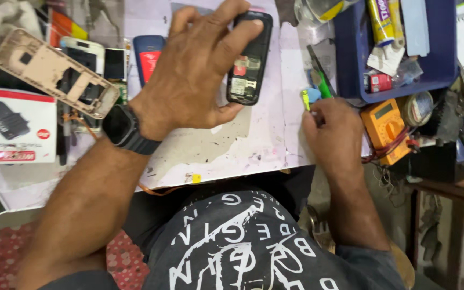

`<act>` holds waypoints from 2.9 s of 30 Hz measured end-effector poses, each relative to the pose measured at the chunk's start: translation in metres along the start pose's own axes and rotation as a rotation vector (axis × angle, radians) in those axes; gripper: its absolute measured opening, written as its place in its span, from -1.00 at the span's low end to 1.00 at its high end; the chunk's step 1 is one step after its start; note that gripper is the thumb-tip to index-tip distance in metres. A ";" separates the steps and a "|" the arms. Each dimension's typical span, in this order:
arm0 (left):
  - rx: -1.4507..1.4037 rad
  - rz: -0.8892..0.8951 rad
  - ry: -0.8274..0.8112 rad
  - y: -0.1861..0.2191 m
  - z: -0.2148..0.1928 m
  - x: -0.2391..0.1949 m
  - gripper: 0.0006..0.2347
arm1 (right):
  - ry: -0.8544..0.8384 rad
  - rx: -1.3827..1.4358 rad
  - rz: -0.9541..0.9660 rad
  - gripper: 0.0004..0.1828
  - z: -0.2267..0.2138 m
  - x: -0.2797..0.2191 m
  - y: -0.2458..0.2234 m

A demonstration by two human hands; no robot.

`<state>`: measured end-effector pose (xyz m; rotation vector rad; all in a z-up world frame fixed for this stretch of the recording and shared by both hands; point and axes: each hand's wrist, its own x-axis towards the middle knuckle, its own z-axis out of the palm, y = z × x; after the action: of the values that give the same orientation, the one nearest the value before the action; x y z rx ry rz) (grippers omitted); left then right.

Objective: The person disassembles a feature phone by removing the back cover and battery, then uses a plastic pry tool and a green pen to separate the front keypad assembly from the phone body. The person continues to pry and separate internal components while handling the phone parts on a cluttered workbench.

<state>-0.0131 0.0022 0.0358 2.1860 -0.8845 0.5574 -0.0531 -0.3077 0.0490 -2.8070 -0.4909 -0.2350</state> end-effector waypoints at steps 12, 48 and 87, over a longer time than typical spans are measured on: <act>-0.321 0.009 0.080 -0.005 0.012 -0.008 -0.05 | -0.286 1.719 0.183 -0.56 0.047 0.067 -0.045; -0.683 -0.141 0.093 -0.023 0.021 -0.007 -0.50 | -0.241 1.649 0.152 -0.51 0.063 0.053 -0.033; -0.111 0.078 0.086 0.022 -0.005 0.012 -0.71 | -0.815 1.917 0.133 -0.35 0.044 0.052 -0.031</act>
<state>-0.0211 -0.0108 0.0561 2.0195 -0.9360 0.6204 -0.0108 -0.2504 0.0263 -0.8920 -0.3106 0.9251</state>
